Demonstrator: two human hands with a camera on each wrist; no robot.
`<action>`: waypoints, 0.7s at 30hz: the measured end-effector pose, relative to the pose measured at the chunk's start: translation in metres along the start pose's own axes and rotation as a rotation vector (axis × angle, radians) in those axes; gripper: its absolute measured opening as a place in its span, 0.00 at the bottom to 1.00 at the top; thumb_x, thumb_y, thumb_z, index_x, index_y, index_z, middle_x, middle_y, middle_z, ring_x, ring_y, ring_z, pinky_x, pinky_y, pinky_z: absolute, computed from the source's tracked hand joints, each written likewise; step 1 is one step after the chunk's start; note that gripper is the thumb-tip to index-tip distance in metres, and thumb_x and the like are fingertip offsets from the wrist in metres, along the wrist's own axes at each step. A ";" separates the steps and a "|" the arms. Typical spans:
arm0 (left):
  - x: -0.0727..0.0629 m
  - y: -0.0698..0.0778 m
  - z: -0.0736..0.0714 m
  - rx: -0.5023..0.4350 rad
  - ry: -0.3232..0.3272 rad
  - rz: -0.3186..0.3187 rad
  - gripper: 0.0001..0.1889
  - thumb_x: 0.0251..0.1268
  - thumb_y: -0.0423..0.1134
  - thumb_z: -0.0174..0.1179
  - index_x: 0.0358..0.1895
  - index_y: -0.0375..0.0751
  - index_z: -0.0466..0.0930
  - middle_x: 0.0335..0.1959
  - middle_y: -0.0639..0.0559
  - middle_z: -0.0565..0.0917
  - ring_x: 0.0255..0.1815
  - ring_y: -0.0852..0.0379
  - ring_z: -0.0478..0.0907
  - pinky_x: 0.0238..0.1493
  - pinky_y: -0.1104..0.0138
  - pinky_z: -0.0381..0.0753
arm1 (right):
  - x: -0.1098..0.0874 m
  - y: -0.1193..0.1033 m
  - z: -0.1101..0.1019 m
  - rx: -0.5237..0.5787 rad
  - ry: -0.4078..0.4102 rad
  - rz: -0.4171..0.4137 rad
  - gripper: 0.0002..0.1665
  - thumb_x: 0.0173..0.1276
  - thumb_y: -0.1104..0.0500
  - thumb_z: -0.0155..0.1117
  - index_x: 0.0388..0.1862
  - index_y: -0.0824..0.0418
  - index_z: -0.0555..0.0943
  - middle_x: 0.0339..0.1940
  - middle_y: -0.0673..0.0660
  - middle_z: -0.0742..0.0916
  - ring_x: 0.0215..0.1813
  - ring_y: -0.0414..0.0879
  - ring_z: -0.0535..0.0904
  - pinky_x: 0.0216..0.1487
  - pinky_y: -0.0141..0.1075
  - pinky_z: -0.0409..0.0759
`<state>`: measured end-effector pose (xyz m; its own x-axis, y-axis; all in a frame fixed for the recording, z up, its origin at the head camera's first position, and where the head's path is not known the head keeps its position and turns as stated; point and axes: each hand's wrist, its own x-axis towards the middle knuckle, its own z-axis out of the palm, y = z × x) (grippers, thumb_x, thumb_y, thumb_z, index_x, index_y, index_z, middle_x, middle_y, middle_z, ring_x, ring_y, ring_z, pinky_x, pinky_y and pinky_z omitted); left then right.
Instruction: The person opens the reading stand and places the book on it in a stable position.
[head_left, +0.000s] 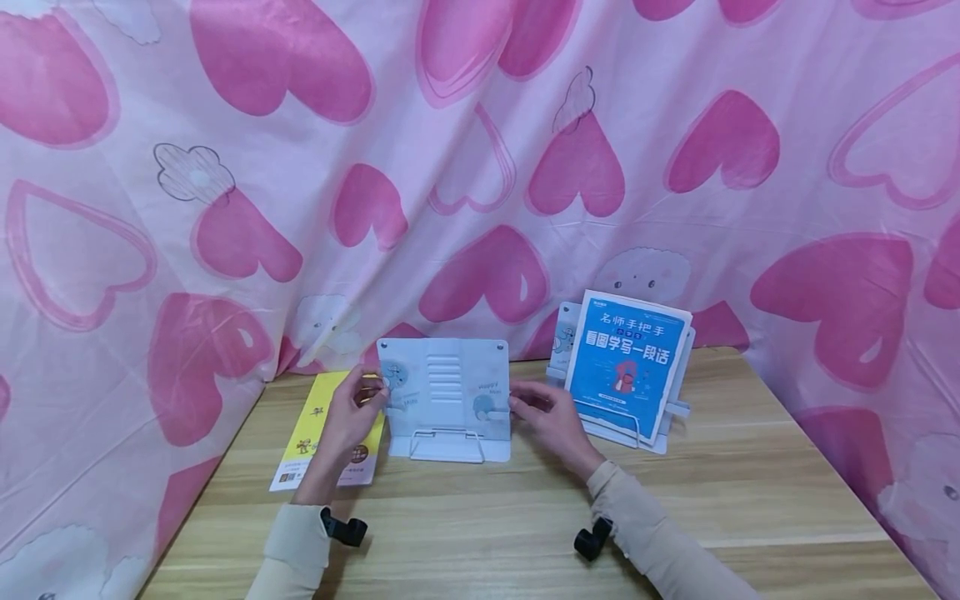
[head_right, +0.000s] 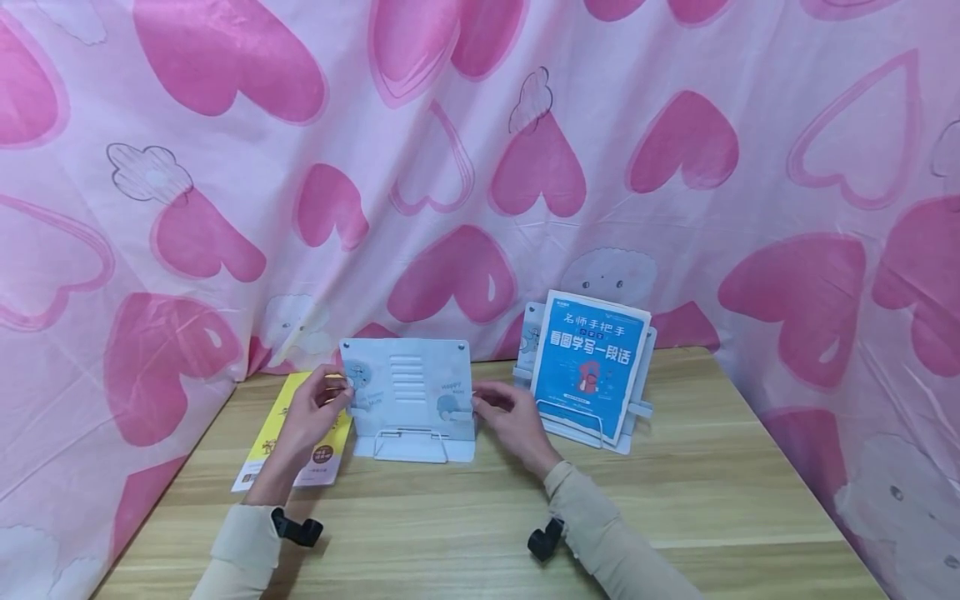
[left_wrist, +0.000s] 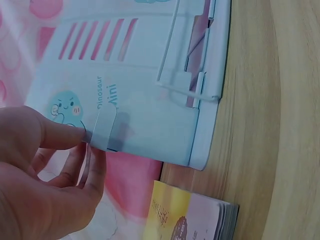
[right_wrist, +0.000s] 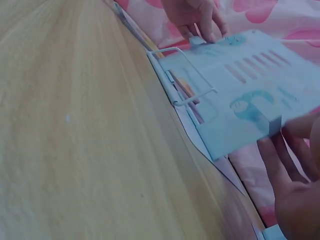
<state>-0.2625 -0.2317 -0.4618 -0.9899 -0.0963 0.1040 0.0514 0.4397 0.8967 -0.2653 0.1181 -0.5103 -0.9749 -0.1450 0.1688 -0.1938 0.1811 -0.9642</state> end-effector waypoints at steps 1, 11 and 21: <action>0.000 0.000 -0.001 -0.003 0.002 0.010 0.15 0.82 0.35 0.59 0.65 0.47 0.76 0.62 0.43 0.83 0.63 0.47 0.80 0.60 0.72 0.79 | 0.000 0.001 -0.001 0.000 -0.011 -0.013 0.17 0.79 0.52 0.71 0.63 0.46 0.89 0.61 0.49 0.91 0.62 0.49 0.85 0.67 0.38 0.84; -0.004 -0.010 -0.008 -0.079 -0.036 0.084 0.13 0.83 0.36 0.60 0.63 0.45 0.76 0.62 0.44 0.83 0.67 0.47 0.80 0.60 0.82 0.78 | 0.000 0.005 -0.007 0.053 -0.143 -0.082 0.16 0.76 0.52 0.75 0.59 0.50 0.91 0.61 0.51 0.92 0.63 0.48 0.88 0.68 0.36 0.85; -0.008 -0.023 -0.017 -0.097 -0.091 0.102 0.13 0.83 0.37 0.61 0.63 0.43 0.77 0.61 0.44 0.82 0.68 0.47 0.79 0.60 0.79 0.81 | -0.001 0.007 -0.008 0.081 -0.231 -0.089 0.13 0.75 0.56 0.75 0.57 0.51 0.91 0.59 0.53 0.91 0.64 0.51 0.86 0.65 0.32 0.86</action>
<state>-0.2534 -0.2559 -0.4759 -0.9865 0.0277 0.1612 0.1605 0.3540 0.9214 -0.2663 0.1269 -0.5152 -0.9019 -0.3767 0.2114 -0.2591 0.0803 -0.9625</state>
